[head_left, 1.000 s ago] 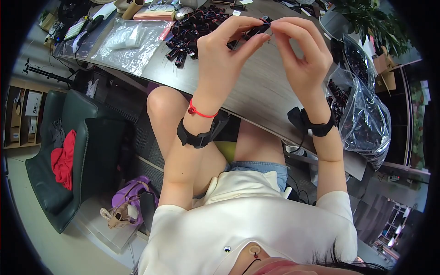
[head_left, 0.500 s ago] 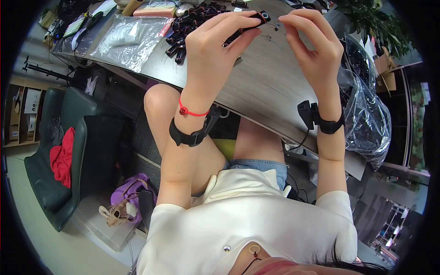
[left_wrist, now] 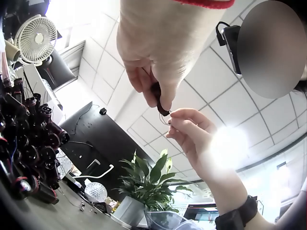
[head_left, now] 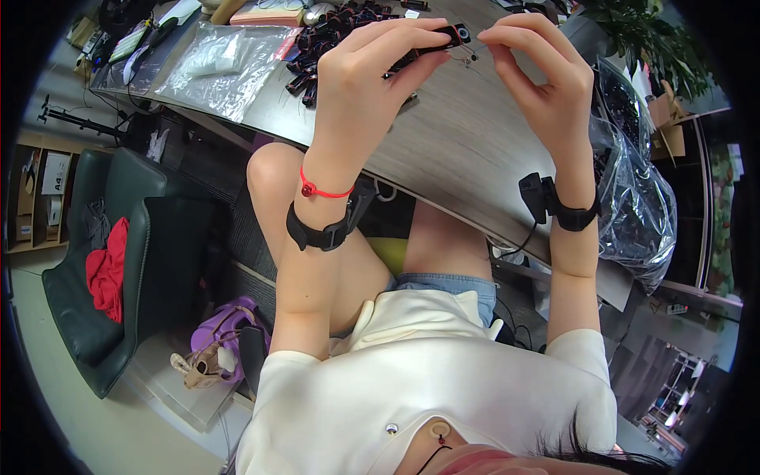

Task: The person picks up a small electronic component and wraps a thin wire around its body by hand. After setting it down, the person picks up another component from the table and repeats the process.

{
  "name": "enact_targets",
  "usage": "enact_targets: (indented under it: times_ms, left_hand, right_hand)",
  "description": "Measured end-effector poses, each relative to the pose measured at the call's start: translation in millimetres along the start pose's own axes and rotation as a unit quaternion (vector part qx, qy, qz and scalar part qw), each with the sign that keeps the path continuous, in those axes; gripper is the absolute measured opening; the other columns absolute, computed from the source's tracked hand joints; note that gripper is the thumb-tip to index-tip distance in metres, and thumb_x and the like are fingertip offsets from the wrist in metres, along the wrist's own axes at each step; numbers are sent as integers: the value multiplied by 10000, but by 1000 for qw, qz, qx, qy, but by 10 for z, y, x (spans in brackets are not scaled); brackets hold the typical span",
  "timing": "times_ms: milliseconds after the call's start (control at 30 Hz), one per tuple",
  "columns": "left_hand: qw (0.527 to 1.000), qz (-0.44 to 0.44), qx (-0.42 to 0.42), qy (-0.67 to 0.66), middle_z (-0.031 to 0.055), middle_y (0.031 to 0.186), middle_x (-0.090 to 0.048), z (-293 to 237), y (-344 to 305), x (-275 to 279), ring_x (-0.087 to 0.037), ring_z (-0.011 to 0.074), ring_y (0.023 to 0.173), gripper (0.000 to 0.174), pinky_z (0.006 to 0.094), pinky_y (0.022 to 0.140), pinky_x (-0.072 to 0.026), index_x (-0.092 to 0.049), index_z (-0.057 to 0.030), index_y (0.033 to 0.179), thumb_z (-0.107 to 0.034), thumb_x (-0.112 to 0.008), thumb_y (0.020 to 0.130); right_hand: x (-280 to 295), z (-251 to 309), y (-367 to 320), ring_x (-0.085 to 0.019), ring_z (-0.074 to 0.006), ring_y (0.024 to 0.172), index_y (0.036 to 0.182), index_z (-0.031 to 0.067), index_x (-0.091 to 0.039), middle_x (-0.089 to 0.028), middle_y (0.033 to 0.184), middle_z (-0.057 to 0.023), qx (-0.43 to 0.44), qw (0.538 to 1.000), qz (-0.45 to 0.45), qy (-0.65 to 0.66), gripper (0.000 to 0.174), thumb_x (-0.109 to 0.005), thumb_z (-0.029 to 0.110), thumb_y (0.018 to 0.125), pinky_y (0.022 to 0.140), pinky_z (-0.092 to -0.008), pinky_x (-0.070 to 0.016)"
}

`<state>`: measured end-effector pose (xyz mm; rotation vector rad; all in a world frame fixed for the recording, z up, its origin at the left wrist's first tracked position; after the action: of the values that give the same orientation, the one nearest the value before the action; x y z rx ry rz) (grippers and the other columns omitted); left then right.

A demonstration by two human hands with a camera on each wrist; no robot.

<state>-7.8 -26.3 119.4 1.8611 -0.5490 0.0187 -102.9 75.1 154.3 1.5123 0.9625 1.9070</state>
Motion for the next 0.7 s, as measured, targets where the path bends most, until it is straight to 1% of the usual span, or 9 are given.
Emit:
enact_targets:
  times_ms: [100,233,333,367,467,500,600,633,700]
  left_hand:
    - [1000,1,-11,8,48,959,-718,-12,-7,-5,-683,166,802,172,242,715,-528,-718,-42,909,-27,-739,739]
    - [1000,11,-10,13,50,961,-717,-21,-9,-14,-683,165,799,179,243,712,-529,-717,-40,917,-25,-740,739]
    - [1000,10,-1,-18,55,960,-716,-10,6,-12,-682,162,802,161,244,716,-530,-700,-27,894,-19,-740,738]
    - [1000,10,-1,-18,55,960,-716,-23,6,-8,-682,162,802,161,244,716,-530,-700,-27,894,-19,-740,738]
    - [995,25,60,-71,34,926,-702,30,-14,-17,-657,224,809,196,301,692,-532,-677,-80,904,-61,-746,721]
    - [995,25,59,-70,34,926,-702,46,-17,-14,-657,224,809,196,301,692,-532,-677,-80,904,-61,-746,721]
    - [998,49,-24,-29,32,924,-701,-32,-22,-56,-654,231,794,182,300,681,-529,-667,-68,878,-64,-750,717]
    - [998,49,-25,-29,32,924,-701,-28,-21,-63,-654,231,794,182,300,681,-529,-667,-68,878,-64,-750,717]
    - [999,34,-23,-18,40,916,-710,-23,-6,-39,-669,180,795,153,258,696,-527,-667,-34,855,-29,-748,725]
  right_hand:
    - [-3,18,-2,-629,-170,775,914,28,-679,-624,879,-60,5,1000,2,0,219,-658,-101,738,690,-232,-493]
    - [-74,7,-38,-625,-151,803,969,18,-670,-627,898,-59,4,1000,29,-3,243,-651,-100,757,724,-227,-490]
    - [-166,-195,-69,-616,-120,857,1048,2,-647,-630,930,-49,-80,982,56,162,259,-642,-79,802,789,-222,-481]
    - [-150,-207,-80,-616,-120,857,1048,2,-647,-630,930,-49,-80,982,56,162,259,-642,-79,802,789,-222,-481]
    - [-260,-367,-168,-605,-103,902,1102,-13,-622,-627,953,-38,-165,948,117,245,258,-630,-44,846,843,-226,-472]
    - [-264,-360,-159,-605,-103,902,1102,-13,-622,-627,953,-38,-164,948,117,245,258,-630,-44,846,843,-226,-472]
    - [-305,-308,-129,-608,-107,912,1094,-8,-629,-632,964,-35,-155,951,137,230,235,-629,-21,860,846,-227,-472]
    - [-302,-308,-133,-608,-107,912,1094,-8,-629,-632,964,-35,-155,951,137,230,235,-629,-21,860,846,-227,-472]
    - [-297,-305,-136,-610,-109,906,1092,-12,-626,-636,973,-41,-152,953,135,223,232,-631,-14,860,840,-230,-474]
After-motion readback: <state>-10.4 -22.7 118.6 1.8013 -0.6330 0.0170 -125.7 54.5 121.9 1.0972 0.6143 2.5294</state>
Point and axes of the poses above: each hand's wrist, its own y-axis towards the middle knuckle, its own x-axis out of the back of the hand, z = x × y, the point moved 10 cm from there along y, towards the middle knuckle
